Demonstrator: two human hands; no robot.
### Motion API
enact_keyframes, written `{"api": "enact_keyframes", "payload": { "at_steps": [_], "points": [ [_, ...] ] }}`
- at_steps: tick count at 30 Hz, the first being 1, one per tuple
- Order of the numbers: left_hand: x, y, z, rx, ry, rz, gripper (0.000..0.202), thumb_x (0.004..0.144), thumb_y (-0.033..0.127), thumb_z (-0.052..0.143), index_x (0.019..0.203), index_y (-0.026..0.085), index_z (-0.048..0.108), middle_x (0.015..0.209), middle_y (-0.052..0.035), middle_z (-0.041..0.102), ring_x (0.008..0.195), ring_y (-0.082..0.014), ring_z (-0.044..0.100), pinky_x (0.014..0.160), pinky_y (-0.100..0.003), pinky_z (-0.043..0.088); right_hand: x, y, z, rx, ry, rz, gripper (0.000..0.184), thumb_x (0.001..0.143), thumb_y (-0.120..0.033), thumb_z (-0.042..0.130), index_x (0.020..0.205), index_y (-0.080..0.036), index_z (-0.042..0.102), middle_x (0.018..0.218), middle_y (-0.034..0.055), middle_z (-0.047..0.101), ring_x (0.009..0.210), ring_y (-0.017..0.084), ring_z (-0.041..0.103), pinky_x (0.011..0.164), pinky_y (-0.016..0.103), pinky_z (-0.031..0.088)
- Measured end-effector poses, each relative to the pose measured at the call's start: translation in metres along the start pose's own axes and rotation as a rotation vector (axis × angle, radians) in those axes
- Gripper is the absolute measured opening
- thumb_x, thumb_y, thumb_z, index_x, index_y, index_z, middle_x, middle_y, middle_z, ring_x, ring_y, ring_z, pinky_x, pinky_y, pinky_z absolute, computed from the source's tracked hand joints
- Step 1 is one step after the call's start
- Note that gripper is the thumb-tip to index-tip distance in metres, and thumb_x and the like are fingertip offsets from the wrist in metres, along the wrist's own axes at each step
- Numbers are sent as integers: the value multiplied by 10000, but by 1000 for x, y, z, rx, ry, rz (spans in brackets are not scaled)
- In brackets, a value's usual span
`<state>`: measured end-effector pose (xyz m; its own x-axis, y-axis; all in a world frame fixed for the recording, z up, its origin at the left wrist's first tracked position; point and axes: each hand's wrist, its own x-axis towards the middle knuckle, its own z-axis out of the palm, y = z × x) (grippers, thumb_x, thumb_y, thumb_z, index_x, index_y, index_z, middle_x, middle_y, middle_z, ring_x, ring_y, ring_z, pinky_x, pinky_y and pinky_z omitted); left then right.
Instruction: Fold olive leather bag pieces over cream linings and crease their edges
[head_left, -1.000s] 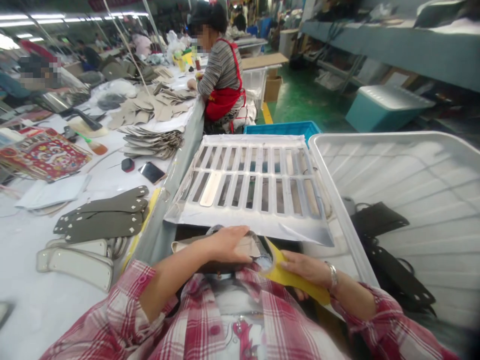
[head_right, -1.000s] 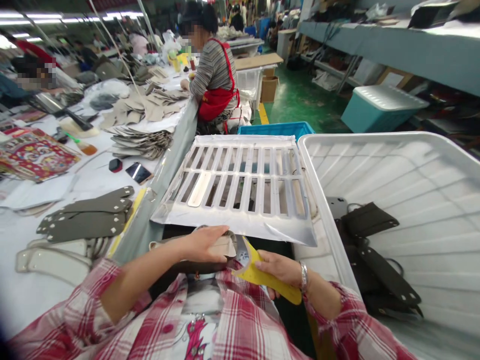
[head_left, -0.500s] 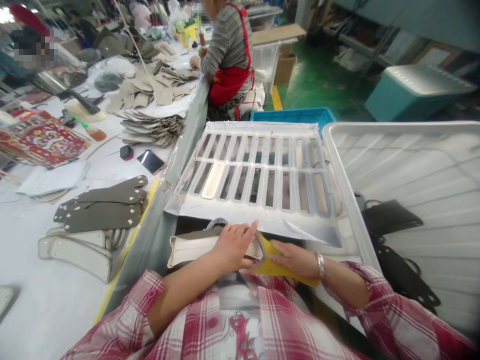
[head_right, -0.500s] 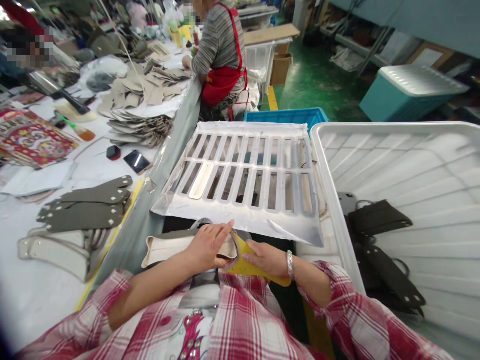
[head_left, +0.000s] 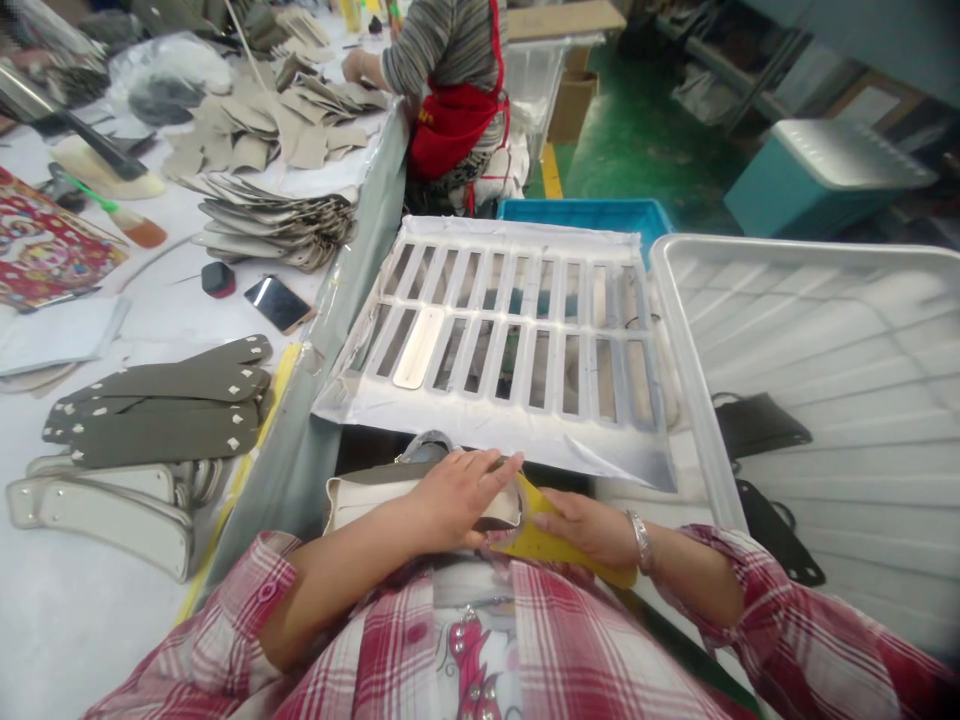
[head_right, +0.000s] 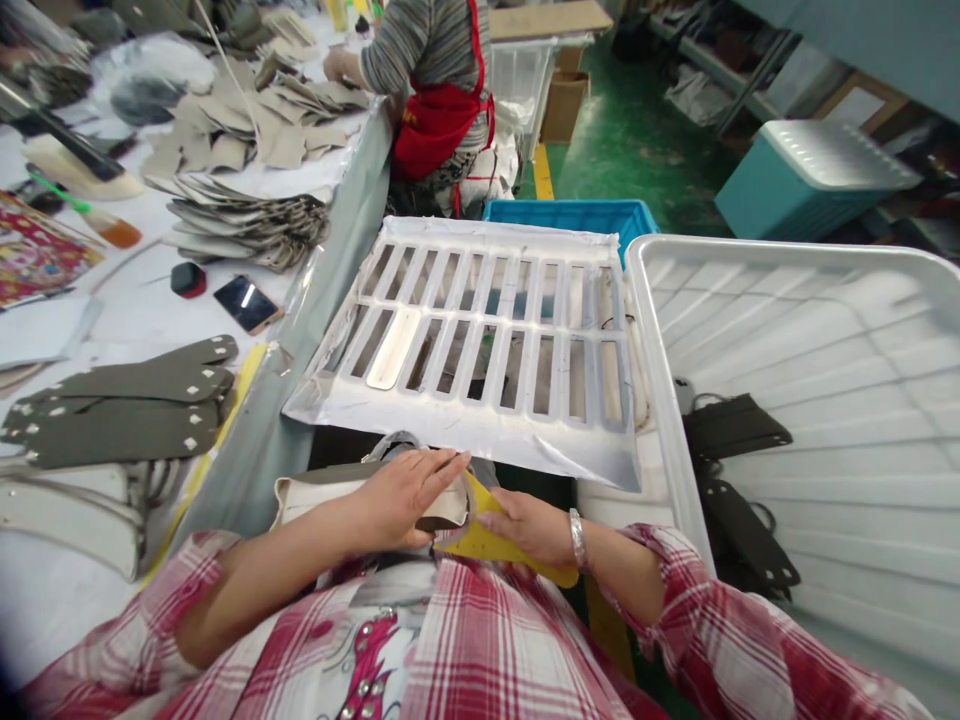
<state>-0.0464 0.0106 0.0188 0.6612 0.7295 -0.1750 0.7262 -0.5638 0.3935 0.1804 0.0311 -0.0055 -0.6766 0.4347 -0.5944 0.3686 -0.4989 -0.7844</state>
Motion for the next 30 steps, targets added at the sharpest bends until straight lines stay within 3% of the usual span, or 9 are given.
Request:
{"api": "enact_keyframes", "payload": {
  "at_steps": [3,5,9,12,15,18,23,26,30],
  "points": [
    [0,-4,-1,-17,-2,18,1073,605,325,707,1415,159,24,1379,-173,317,1228,-301,352,989,-395,282,6,2,3,-65,-50,21,326,843,-489,446,915,-175,497,649,11,601,455,107,522,399,209,397],
    [-1,-5,-1,-23,8,17,1081,596,317,715,1414,150,28,1374,-175,327,1238,-295,344,1000,-388,273,9,3,9,-107,3,12,347,859,-497,392,912,-167,489,649,20,596,474,123,527,420,234,409],
    [-5,-4,-1,-22,61,-26,1021,630,339,697,1408,142,66,1384,-162,332,1255,-274,329,1030,-379,240,17,4,31,-291,350,-83,344,831,-466,420,935,-152,511,824,86,625,698,190,582,639,333,483],
    [-9,0,3,16,128,-118,990,646,341,685,1403,117,87,1382,-158,349,1258,-264,329,1042,-375,223,22,3,51,-221,618,-137,322,807,-441,456,936,-154,517,928,104,618,833,221,580,778,375,468],
    [-11,5,8,59,171,-169,997,637,359,694,1396,85,109,1379,-165,360,1257,-259,336,1047,-370,217,15,-2,61,-21,630,-71,304,809,-469,459,903,-181,476,755,50,620,600,185,593,531,321,493],
    [-12,11,13,86,155,-191,974,646,439,689,1387,81,166,1392,-168,351,1270,-262,328,1043,-381,229,-11,-10,59,103,536,-39,331,804,-510,476,887,-191,443,582,-18,567,366,135,492,332,254,382],
    [-14,19,18,146,146,-225,919,657,516,679,1373,124,255,1419,-156,314,1288,-275,304,1047,-415,223,-30,-26,56,591,744,-516,267,721,-345,666,844,-159,519,688,-20,532,533,68,476,479,195,404],
    [-15,21,18,175,163,-236,890,657,552,663,1365,165,288,1415,-150,322,1277,-287,316,1030,-435,239,-4,-34,60,757,837,-721,283,697,-298,690,912,-195,537,672,-61,462,532,53,426,542,215,434],
    [-16,21,19,209,172,-217,868,670,554,648,1365,177,292,1412,-149,322,1269,-285,325,1017,-430,252,34,-39,62,685,908,-798,305,754,-366,632,996,-212,527,621,-80,392,447,38,324,452,197,375]
  ]
}}
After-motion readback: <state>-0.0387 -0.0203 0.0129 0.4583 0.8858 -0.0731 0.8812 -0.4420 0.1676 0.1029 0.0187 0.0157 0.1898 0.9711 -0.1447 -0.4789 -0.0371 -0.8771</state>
